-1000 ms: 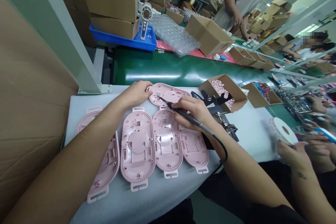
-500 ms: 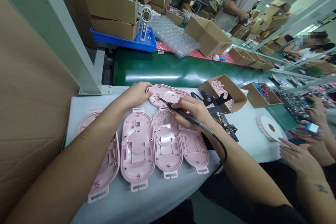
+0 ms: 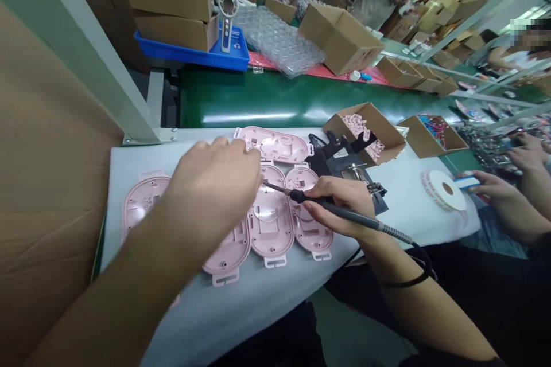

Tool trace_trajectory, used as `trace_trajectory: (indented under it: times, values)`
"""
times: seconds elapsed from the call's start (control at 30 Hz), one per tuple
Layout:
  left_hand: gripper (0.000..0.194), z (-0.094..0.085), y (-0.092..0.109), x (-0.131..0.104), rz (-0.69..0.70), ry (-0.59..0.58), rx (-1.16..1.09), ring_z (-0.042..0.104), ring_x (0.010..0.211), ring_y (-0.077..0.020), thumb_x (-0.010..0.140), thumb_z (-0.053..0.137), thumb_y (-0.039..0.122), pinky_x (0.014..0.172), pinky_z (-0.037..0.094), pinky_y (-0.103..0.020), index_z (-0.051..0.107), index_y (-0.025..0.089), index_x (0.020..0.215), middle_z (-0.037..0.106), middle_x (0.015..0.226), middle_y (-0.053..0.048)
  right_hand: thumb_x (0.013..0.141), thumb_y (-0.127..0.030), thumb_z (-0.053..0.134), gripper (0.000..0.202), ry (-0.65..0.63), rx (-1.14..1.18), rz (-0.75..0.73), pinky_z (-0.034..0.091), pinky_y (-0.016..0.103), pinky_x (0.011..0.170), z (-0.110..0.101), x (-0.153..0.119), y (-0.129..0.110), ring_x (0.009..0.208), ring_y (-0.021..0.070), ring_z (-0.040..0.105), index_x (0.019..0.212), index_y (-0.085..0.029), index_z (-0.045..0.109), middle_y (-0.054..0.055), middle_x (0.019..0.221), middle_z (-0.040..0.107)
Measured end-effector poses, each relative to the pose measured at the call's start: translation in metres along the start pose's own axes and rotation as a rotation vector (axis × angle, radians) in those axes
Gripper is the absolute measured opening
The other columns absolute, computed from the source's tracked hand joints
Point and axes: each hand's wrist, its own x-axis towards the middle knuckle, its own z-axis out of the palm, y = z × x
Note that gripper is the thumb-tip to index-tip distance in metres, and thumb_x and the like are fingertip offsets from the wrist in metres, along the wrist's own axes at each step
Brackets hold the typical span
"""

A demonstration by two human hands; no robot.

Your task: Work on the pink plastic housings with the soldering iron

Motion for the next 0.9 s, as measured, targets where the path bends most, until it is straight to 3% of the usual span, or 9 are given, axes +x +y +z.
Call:
trace_trajectory:
  times: [0.07,0.17,0.27,0.33,0.4,0.5,0.57,0.67,0.9]
  values:
    - [0.021,0.014,0.018,-0.036,0.077,0.022,0.043,0.063,0.096,-0.0324,0.089,0.063,0.027,0.08,0.053,-0.047,0.072,0.019,0.106,0.07,0.106,-0.013,0.084,-0.016,0.075,0.012,0.035,-0.027,0.03,0.054,0.024,0.061,0.002,-0.006,0.003,0.068,0.0124,0.069,0.093,-0.019,0.068,0.001,0.078,0.072]
    - [0.034,0.056,0.039,-0.077,0.179,0.174,-0.045,0.058,0.12,-0.0333,0.089,0.066,0.029,0.094,0.053,-0.051,0.068,0.02,0.122,0.066,0.131,-0.011,0.086,-0.017,0.073,0.008,0.054,-0.06,0.031,0.055,0.024,0.062,0.004,-0.006,0.005,0.069,0.0126,0.07,0.092,-0.019,0.069,0.002,0.078,0.073]
    - [0.045,0.094,0.055,-0.095,0.204,0.2,-0.158,0.051,0.131,-0.0298,0.087,0.071,0.042,0.108,0.046,-0.051,0.065,0.024,0.128,0.061,0.142,-0.006,0.087,-0.017,0.072,0.006,0.046,-0.074,0.01,0.054,0.024,0.06,0.006,-0.003,0.004,0.067,0.0123,0.069,0.091,-0.018,0.068,0.002,0.077,0.073]
    - [0.052,0.107,0.062,-0.097,0.191,0.206,-0.181,0.049,0.135,-0.0289,0.086,0.072,0.051,0.114,0.041,-0.053,0.063,0.026,0.13,0.06,0.144,-0.004,0.087,-0.017,0.071,0.005,0.053,-0.074,-0.005,0.054,0.023,0.06,0.006,-0.002,0.004,0.066,0.0121,0.068,0.091,-0.018,0.068,0.002,0.076,0.072]
    - [0.053,0.111,0.068,-0.095,0.181,0.221,-0.169,0.049,0.135,-0.029,0.085,0.073,0.052,0.114,0.04,-0.054,0.062,0.026,0.13,0.061,0.142,-0.003,0.087,-0.017,0.071,0.005,0.058,-0.076,-0.011,0.054,0.023,0.06,0.007,-0.002,0.004,0.067,0.012,0.068,0.091,-0.018,0.068,0.002,0.076,0.072]
    - [0.042,0.11,0.072,-0.089,0.197,0.219,-0.118,0.052,0.131,-0.0287,0.089,0.07,0.041,0.112,0.042,-0.053,0.064,0.024,0.127,0.063,0.139,-0.005,0.086,-0.017,0.071,0.007,0.04,-0.087,-0.001,0.055,0.024,0.062,0.007,-0.003,0.005,0.066,0.0121,0.068,0.092,-0.018,0.068,0.002,0.076,0.072]
    - [0.029,0.109,0.073,-0.087,0.202,0.221,-0.084,0.055,0.129,-0.0273,0.096,0.06,0.03,0.111,0.043,-0.052,0.065,0.023,0.124,0.064,0.137,-0.005,0.087,-0.018,0.071,0.006,0.033,-0.087,-0.001,0.054,0.024,0.061,0.007,-0.004,0.005,0.065,0.012,0.067,0.092,-0.018,0.068,0.001,0.074,0.071]
    - [0.029,0.11,0.073,-0.086,0.194,0.244,-0.065,0.057,0.126,-0.0265,0.1,0.046,0.018,0.109,0.044,-0.052,0.066,0.024,0.12,0.066,0.134,-0.005,0.087,-0.018,0.071,0.005,0.04,-0.072,-0.014,0.053,0.023,0.06,0.008,-0.003,0.005,0.063,0.0114,0.066,0.09,-0.018,0.068,0.001,0.072,0.069]
    - [0.029,0.113,0.074,-0.085,0.182,0.232,-0.083,0.055,0.128,-0.0257,0.1,0.046,0.016,0.112,0.04,-0.051,0.064,0.024,0.121,0.065,0.134,-0.004,0.087,-0.017,0.071,0.007,0.023,-0.049,-0.014,0.052,0.024,0.059,0.008,-0.002,0.006,0.064,0.0114,0.064,0.094,-0.018,0.068,0.002,0.074,0.07]
